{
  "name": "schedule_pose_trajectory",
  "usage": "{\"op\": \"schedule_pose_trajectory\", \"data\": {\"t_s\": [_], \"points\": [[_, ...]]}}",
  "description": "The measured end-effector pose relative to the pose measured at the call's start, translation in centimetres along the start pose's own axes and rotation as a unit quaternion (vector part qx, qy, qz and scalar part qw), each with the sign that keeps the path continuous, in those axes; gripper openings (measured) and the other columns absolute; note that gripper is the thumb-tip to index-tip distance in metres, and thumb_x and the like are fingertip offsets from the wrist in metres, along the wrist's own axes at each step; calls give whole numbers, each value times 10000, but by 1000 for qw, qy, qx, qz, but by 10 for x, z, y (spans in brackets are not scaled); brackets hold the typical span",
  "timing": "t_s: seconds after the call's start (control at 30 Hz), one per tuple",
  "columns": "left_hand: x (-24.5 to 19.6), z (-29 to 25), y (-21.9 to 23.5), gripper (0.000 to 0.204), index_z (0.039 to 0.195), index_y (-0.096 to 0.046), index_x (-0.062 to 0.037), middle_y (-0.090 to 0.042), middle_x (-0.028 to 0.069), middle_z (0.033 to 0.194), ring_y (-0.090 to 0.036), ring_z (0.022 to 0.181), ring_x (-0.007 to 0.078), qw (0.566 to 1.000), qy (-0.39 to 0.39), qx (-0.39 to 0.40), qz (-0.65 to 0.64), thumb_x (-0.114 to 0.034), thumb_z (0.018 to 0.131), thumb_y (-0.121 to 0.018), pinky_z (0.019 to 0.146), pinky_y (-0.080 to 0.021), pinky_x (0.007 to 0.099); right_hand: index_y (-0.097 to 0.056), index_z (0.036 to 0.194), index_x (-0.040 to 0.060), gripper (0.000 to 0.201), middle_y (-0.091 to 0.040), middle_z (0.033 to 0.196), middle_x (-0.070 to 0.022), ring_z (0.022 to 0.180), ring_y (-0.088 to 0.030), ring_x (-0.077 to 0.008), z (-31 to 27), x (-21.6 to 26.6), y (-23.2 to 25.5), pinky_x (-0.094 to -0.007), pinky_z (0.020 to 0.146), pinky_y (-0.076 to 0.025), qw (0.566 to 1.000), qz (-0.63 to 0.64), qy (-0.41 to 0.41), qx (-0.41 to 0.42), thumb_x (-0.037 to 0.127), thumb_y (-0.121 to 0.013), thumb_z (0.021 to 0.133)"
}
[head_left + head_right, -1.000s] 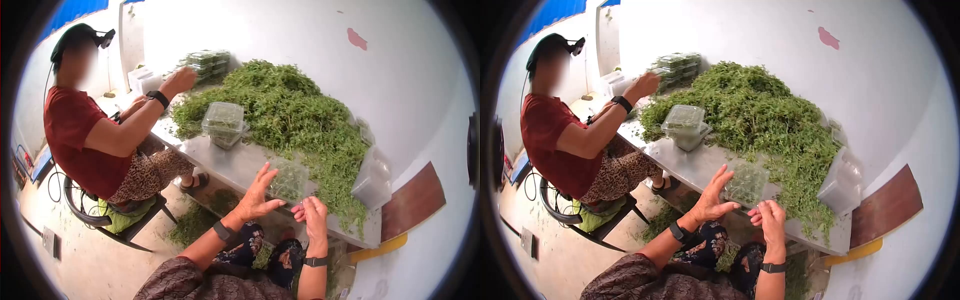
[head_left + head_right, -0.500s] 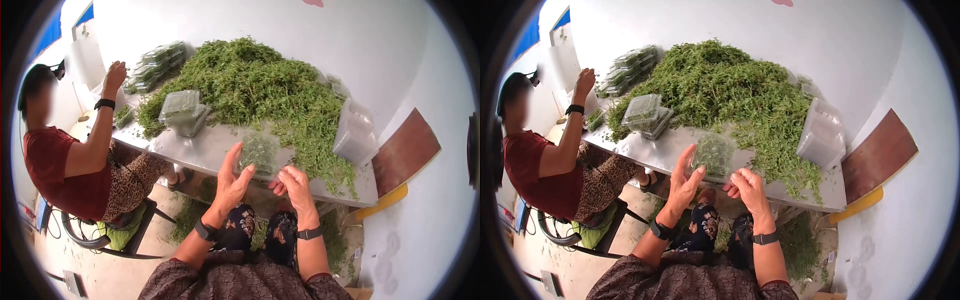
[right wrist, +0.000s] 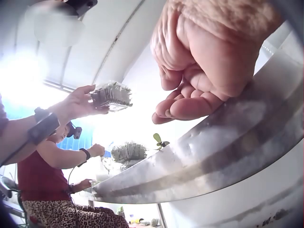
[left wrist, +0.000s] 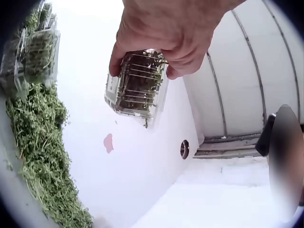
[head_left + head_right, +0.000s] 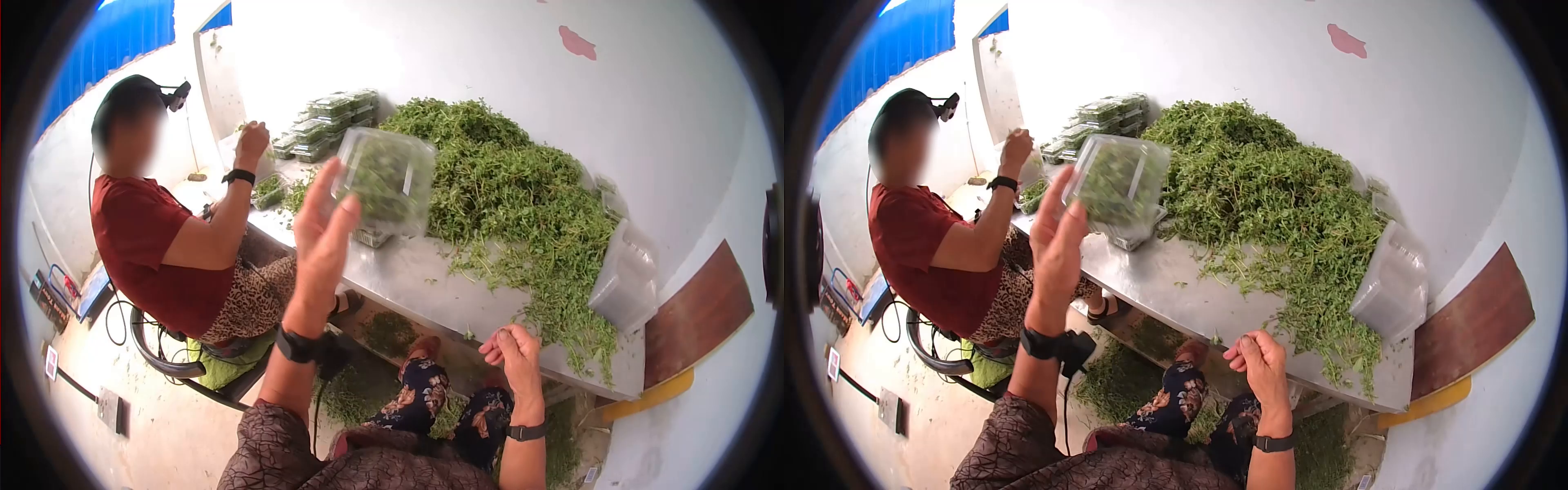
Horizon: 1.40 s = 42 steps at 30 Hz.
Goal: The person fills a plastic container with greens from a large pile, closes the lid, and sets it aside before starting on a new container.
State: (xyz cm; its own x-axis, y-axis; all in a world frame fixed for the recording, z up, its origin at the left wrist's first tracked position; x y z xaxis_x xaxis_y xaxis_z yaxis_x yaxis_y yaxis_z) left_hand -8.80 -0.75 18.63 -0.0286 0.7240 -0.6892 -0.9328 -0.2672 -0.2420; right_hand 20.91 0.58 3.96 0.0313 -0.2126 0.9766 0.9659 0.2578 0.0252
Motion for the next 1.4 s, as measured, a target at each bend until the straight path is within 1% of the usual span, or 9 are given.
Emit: {"op": "schedule_pose_trajectory", "data": {"t_s": [0.2,0.43,0.53,0.7,0.8,0.9,1.03,1.1,1.4], "points": [[18,40,40,467,1350,-442,44,-586,18,992,-498,828,43,998,9,-30,56,-148,949,-585,722,-427,187,-589,878,12,209,-665,751,-48,605,-562,-69,-1,-1,-5,-223,558,-457,999,-26,18,-1,186,-523,974],[63,58,53,384,1234,-542,16,-533,-13,850,-440,754,37,977,18,-51,206,-268,976,-527,630,-371,196,-595,885,6,159,-671,748,-43,606,-561,-62,-4,-2,-7,-226,569,-468,999,-48,16,-8,131,-526,955],[77,65,59,366,1229,-532,14,-536,-11,873,-458,779,47,993,51,-86,61,-259,986,-506,657,-391,203,-592,873,28,198,-671,744,-49,607,-562,-61,-4,-2,-8,-211,557,-458,998,-61,25,-3,190,-527,967],[100,73,62,373,1258,-498,8,-533,-6,889,-470,794,64,988,62,-130,60,-261,999,-488,690,-411,212,-586,869,25,180,-671,748,-50,610,-561,-58,-3,-3,-8,-213,551,-459,995,-95,35,4,168,-529,962],[100,70,64,363,1251,-516,-7,-566,29,940,-489,826,63,978,-5,-128,162,-266,997,-498,702,-420,216,-584,875,15,157,-672,751,-54,608,-561,-62,-4,-5,-8,-218,557,-465,995,-91,31,6,137,-528,956],[113,74,83,330,1209,-570,-6,-617,98,1073,-557,967,163,964,-34,-145,220,-241,982,-525,840,-443,296,-601,931,-25,147,-684,750,-69,609,-601,-88,-4,-4,-9,-239,562,-489,996,-88,35,3,107,-537,941],[128,74,108,331,1225,-579,-11,-586,136,1199,-545,1108,234,871,-142,-111,456,-222,982,-502,971,-397,304,-603,947,-19,127,-684,762,-69,673,-644,-97,-3,0,-12,-242,585,-517,997,-65,44,8,98,-553,937],[115,74,101,367,1257,-556,-10,-561,150,1243,-527,1149,241,958,-22,-112,264,-250,1001,-450,1005,-380,322,-608,939,6,103,-684,733,-51,636,-643,-95,-3,-6,-12,-240,568,-512,997,-67,37,2,96,-558,932],[110,66,103,461,1316,-471,35,-521,173,1288,-506,1177,268,954,-73,-139,253,-306,1008,-432,1006,-380,338,-595,887,30,117,-682,704,-41,598,-640,-100,-4,-1,-14,-245,540,-500,991,-118,65,10,132,-569,939]]}}
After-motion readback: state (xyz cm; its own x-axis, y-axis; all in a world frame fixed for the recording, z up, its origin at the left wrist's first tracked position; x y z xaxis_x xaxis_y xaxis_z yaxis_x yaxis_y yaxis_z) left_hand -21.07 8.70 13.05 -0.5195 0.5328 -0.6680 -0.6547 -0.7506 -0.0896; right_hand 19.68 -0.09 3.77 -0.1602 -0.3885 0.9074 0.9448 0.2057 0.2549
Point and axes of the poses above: each hand's wrist, its own z-axis towards the middle knuckle, its own y-axis out of the back of the hand, x = y × z, the point moved 4 cm from there along z, towards the middle knuckle
